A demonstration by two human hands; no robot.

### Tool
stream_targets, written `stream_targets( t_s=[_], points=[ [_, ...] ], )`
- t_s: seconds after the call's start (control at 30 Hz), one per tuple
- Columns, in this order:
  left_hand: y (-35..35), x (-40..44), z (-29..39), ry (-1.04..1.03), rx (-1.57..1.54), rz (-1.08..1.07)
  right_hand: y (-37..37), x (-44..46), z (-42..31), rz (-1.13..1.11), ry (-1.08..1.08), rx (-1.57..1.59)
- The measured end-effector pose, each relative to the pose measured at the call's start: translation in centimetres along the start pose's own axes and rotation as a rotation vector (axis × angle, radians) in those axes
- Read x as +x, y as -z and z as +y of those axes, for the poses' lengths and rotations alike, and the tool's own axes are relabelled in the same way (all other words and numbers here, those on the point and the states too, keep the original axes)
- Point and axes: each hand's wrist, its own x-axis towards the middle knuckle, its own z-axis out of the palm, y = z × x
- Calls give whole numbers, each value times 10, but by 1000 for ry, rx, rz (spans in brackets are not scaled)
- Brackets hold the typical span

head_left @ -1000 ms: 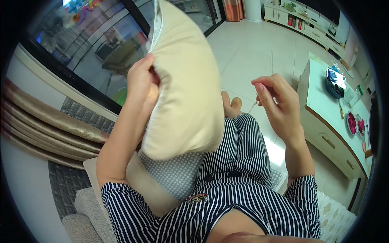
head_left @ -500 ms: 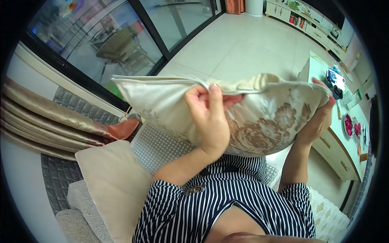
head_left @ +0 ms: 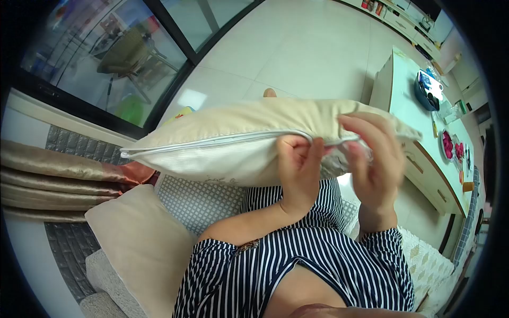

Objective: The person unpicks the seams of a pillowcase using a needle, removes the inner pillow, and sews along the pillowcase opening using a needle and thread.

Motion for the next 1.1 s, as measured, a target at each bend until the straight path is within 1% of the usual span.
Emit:
stream_targets(
  t_s=[0.03,0.1,0.13,0.17,0.2,0.23,0.27,0.3,0.37,0.4,0.43,0.47,0.5,0.53,0.57,0.63,0.7,0.77,1.0,1.07,1.1],
  points=[
    [6,-5,-1,-3,108,-34,-8,0,6,-129,-59,35],
    [12,-7,1,-49,224,-122,-19,-11,24,-311,-124,135],
    [13,-2,2,-64,152,-171,-21,-15,28,-315,-136,138],
    [14,3,4,-57,152,-168,-23,-18,32,-281,-45,127],
    [16,8,8,11,137,-237,-24,-20,36,-247,48,117],
    [21,12,13,79,121,-303,-25,-23,40,-254,44,123],
    [40,14,23,175,308,-521,-24,-27,44,-253,33,92],
    [46,14,32,202,454,-589,-24,-30,47,-251,23,60],
    [48,12,56,-363,777,-532,-28,-32,49,-248,44,73],
    [59,16,62,-565,835,-522,-30,-33,49,-209,61,67],
    [64,20,72,-806,856,-449,-33,-35,49,-171,76,63],
    [77,23,96,-853,1055,-469,-35,-35,49,-126,97,60],
    [85,23,109,-891,1271,-354,-37,-37,50,-130,89,69],
    [88,26,120,-829,1351,-283,-38,-38,50,-100,107,65],
    [95,30,128,-821,1357,-285,-39,-40,51,-71,125,60],
    [105,39,138,-660,1580,-332,-40,-43,53,-64,129,76],
    [110,40,140,-625,1596,-337,-42,-44,53,-43,132,83],
    [112,36,144,-568,1693,-347,-42,-44,53,-48,131,79],
    [105,44,149,-592,1702,-442,-42,-45,54,-60,116,70],
    [110,53,148,-679,1617,-487,-43,-45,54,-60,113,72],
    [110,58,148,-677,1617,-489,-43,-45,54,-59,110,75]
  ],
)
